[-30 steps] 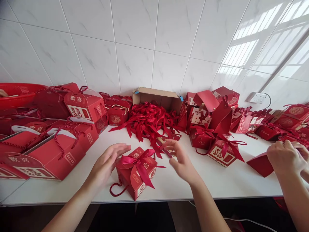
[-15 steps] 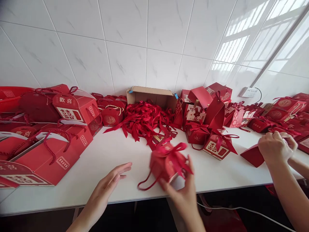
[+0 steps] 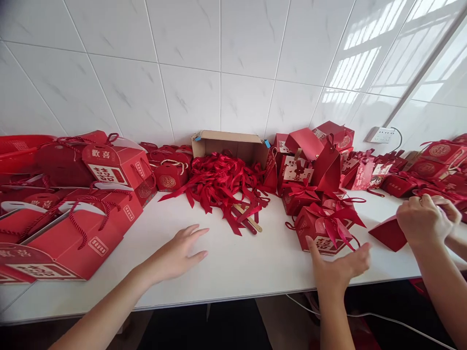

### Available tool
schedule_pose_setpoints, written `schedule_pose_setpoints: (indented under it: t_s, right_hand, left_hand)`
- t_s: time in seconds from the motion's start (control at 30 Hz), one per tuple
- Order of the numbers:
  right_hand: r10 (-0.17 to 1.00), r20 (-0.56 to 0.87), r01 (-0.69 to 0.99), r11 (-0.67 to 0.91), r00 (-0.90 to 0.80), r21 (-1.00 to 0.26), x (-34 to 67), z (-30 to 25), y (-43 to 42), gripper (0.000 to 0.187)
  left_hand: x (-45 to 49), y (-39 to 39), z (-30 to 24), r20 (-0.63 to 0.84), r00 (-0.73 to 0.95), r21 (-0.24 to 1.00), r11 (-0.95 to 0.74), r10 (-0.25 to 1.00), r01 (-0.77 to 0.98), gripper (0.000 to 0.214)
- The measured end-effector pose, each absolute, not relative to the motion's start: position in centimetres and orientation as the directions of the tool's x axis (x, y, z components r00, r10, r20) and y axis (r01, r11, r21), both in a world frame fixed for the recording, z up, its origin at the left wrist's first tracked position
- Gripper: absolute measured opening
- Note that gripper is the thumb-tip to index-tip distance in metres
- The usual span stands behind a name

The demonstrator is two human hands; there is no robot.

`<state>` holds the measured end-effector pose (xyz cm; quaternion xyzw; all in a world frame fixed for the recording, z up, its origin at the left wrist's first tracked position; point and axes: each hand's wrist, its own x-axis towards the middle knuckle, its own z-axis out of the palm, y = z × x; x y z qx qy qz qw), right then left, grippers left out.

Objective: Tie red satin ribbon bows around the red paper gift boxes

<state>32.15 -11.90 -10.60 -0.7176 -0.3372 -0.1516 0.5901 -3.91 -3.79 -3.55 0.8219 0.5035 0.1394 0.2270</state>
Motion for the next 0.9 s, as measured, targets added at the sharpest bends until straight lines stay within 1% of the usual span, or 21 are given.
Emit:
schedule_pose_setpoints:
  t_s: [0.03, 0.07, 0.1, 0.13, 0.27, 0.33, 0.4, 0.47, 0.53, 0.6, 0.67, 0.7, 0.77, 0.8, 0.83, 0.9]
  right_hand:
    - [0.248, 0.613, 0.648, -0.09, 0.75, -0.756, 31.4, -10.6, -12.3, 0.122]
    - [0.21, 0.61, 0.634, -0.073, 0.764, -0.77, 30.5, -10.5, -12.6, 0.117]
    - [0.2, 0.606, 0.624, -0.034, 0.77, -0.781, 29.5, -10.4, -13.0, 0.111]
    - [0.214, 0.604, 0.614, 0.023, 0.768, -0.789, 28.4, -10.2, -13.3, 0.105]
    - [0.341, 0.585, 0.547, 0.209, 0.736, -0.811, 23.9, -9.3, -14.1, 0.08]
    - [0.411, 0.585, 0.518, 0.273, 0.699, -0.811, 21.9, -9.0, -14.1, 0.068]
    - [0.491, 0.601, 0.509, 0.324, 0.63, -0.798, 20.3, -8.7, -14.1, 0.057]
    - [0.612, 0.622, 0.523, 0.366, 0.488, -0.77, 19.0, -8.3, -13.9, 0.047]
    - [0.748, 0.613, 0.549, 0.41, 0.256, -0.729, 18.0, -8.1, -13.8, 0.042]
    - [0.823, 0.568, 0.564, 0.471, -0.005, -0.678, 17.2, -7.8, -13.6, 0.044]
    - [0.83, 0.527, 0.567, 0.526, -0.181, -0.634, 16.4, -7.7, -13.5, 0.049]
    - [0.824, 0.518, 0.565, 0.546, -0.23, -0.618, 16.0, -7.6, -13.4, 0.052]
    - [0.805, 0.525, 0.548, 0.581, -0.277, -0.602, 15.3, -7.3, -13.4, 0.055]
    - [0.79, 0.533, 0.518, 0.606, -0.302, -0.604, 14.9, -7.0, -13.4, 0.052]
    - [0.772, 0.538, 0.472, 0.634, -0.337, -0.613, 14.6, -6.7, -13.5, 0.046]
    - [0.733, 0.545, 0.346, 0.676, -0.408, -0.65, 14.2, -5.9, -13.7, 0.025]
  left_hand:
    - [-3.2, -2.8, -3.5, 0.024, 0.458, 0.45, -0.419, 0.888, 0.789, 0.056]
    - [-2.5, -1.8, -3.4, 0.055, 0.457, 0.417, -0.437, 0.888, 0.797, 0.056]
    - [-1.8, -0.8, -3.5, 0.091, 0.453, 0.397, -0.45, 0.887, 0.8, 0.054]
    - [-1.2, 0.0, -3.6, 0.134, 0.444, 0.384, -0.46, 0.886, 0.801, 0.05]
    - [0.0, 1.7, -4.2, 0.254, 0.407, 0.349, -0.475, 0.878, 0.808, 0.036]
    - [-0.1, 1.2, -4.4, 0.27, 0.426, 0.342, -0.5, 0.863, 0.796, 0.028]
    - [-0.6, -0.1, -4.7, 0.265, 0.481, 0.345, -0.548, 0.836, 0.762, 0.022]
    - [-1.2, -1.9, -5.0, 0.251, 0.542, 0.355, -0.597, 0.802, 0.72, 0.024]
    - [-2.0, -4.0, -5.6, 0.241, 0.58, 0.37, -0.626, 0.778, 0.686, 0.031]
    - [-2.9, -6.0, -6.2, 0.258, 0.576, 0.397, -0.629, 0.776, 0.669, 0.037]
    - [-3.6, -7.8, -6.6, 0.303, 0.527, 0.44, -0.607, 0.794, 0.662, 0.033]
    - [-3.9, -8.8, -6.6, 0.325, 0.507, 0.466, -0.601, 0.799, 0.649, 0.029]
    - [-4.3, -10.6, -6.3, 0.36, 0.5, 0.52, -0.614, 0.788, 0.594, 0.02]
    - [-4.4, -11.6, -6.0, 0.374, 0.513, 0.546, -0.631, 0.773, 0.551, 0.018]
    - [-4.6, -12.5, -5.6, 0.392, 0.519, 0.573, -0.643, 0.759, 0.508, 0.018]
    - [-5.0, -13.9, -4.6, 0.422, 0.536, 0.614, -0.666, 0.731, 0.424, 0.019]
